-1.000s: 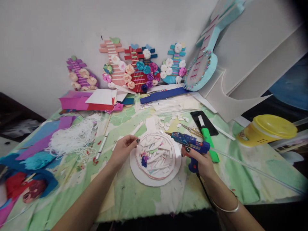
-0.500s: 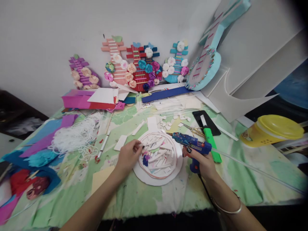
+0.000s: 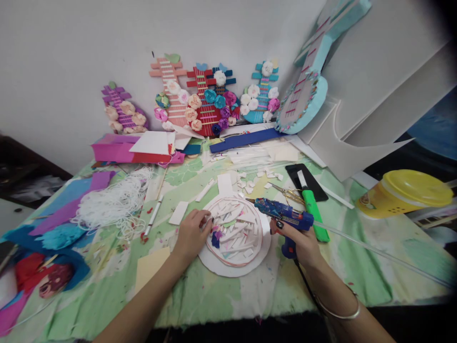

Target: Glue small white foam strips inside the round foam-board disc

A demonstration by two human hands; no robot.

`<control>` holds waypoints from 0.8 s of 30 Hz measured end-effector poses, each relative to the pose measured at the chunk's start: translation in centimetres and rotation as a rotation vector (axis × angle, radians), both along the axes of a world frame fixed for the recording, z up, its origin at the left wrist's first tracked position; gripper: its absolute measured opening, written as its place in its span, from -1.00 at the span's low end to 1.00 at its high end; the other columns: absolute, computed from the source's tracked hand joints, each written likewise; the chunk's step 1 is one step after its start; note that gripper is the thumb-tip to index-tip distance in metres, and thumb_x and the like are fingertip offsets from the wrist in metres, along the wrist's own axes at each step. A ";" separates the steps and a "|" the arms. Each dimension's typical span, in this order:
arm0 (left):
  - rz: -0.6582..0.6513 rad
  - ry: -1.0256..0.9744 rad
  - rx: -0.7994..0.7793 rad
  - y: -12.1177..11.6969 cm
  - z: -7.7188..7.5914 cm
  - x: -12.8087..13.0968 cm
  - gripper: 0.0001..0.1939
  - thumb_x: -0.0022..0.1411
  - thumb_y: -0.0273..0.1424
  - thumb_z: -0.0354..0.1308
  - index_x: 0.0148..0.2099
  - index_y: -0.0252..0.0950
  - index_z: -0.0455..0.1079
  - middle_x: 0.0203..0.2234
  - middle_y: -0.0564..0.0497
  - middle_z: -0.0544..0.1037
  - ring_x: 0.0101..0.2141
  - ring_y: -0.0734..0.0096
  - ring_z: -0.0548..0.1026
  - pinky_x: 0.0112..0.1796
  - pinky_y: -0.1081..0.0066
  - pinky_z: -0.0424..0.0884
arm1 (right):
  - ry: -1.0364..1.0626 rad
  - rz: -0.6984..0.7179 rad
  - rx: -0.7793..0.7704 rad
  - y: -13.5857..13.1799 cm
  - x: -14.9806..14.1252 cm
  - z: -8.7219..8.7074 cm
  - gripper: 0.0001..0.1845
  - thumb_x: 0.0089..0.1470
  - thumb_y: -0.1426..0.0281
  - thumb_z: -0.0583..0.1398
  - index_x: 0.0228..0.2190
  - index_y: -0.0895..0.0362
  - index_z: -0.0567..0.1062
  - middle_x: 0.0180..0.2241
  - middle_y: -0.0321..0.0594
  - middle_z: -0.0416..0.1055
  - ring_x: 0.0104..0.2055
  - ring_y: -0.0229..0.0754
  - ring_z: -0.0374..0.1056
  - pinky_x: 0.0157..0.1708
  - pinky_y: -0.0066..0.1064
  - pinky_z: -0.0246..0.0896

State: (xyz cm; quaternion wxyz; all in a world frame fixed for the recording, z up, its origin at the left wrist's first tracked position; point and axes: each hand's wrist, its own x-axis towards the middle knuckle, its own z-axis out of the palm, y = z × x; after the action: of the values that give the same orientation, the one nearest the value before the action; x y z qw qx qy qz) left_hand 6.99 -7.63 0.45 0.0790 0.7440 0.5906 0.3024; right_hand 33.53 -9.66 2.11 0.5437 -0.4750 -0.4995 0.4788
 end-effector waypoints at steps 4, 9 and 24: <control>-0.020 -0.055 -0.098 0.2 0.3 -0.4 -0.87 0.13 -0.42 0.03 -0.25 -0.28 0.35 -0.47 0.03 0.36 -0.49 0.43 0.35 -0.41 0.41 0.30 | -0.013 -0.013 -0.024 -0.1 -0.1 0.1 -0.76 -0.13 0.21 0.26 -0.63 0.11 0.52 -0.53 -0.24 0.47 -0.41 -0.13 0.39 -0.39 -0.36 0.32; -0.046 -0.056 -0.186 0.6 0.5 -0.9 -0.95 0.10 -0.43 0.07 -0.33 -0.26 0.32 -0.50 0.05 0.34 -0.45 0.39 0.32 -0.40 0.40 0.26 | 0.002 -0.005 -0.016 0.0 -0.2 0.2 -0.77 -0.14 0.22 0.27 -0.64 0.11 0.51 -0.55 -0.25 0.46 -0.41 -0.14 0.38 -0.37 -0.37 0.31; -0.144 0.082 -0.205 1.3 0.1 -1.0 -0.88 0.13 -0.52 -0.02 -0.44 -0.26 0.19 -0.47 0.03 0.28 -0.41 0.35 0.29 -0.38 0.38 0.23 | -0.029 0.017 -0.011 0.0 -0.3 -0.1 -0.76 -0.11 0.22 0.26 -0.61 0.12 0.53 -0.54 -0.22 0.45 -0.41 -0.14 0.38 -0.35 -0.34 0.31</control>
State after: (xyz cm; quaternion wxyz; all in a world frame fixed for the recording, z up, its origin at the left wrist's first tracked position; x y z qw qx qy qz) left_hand 5.99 -6.30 0.50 0.1520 0.7842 0.5662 0.2033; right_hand 33.26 -9.67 2.00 0.5298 -0.4806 -0.5087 0.4792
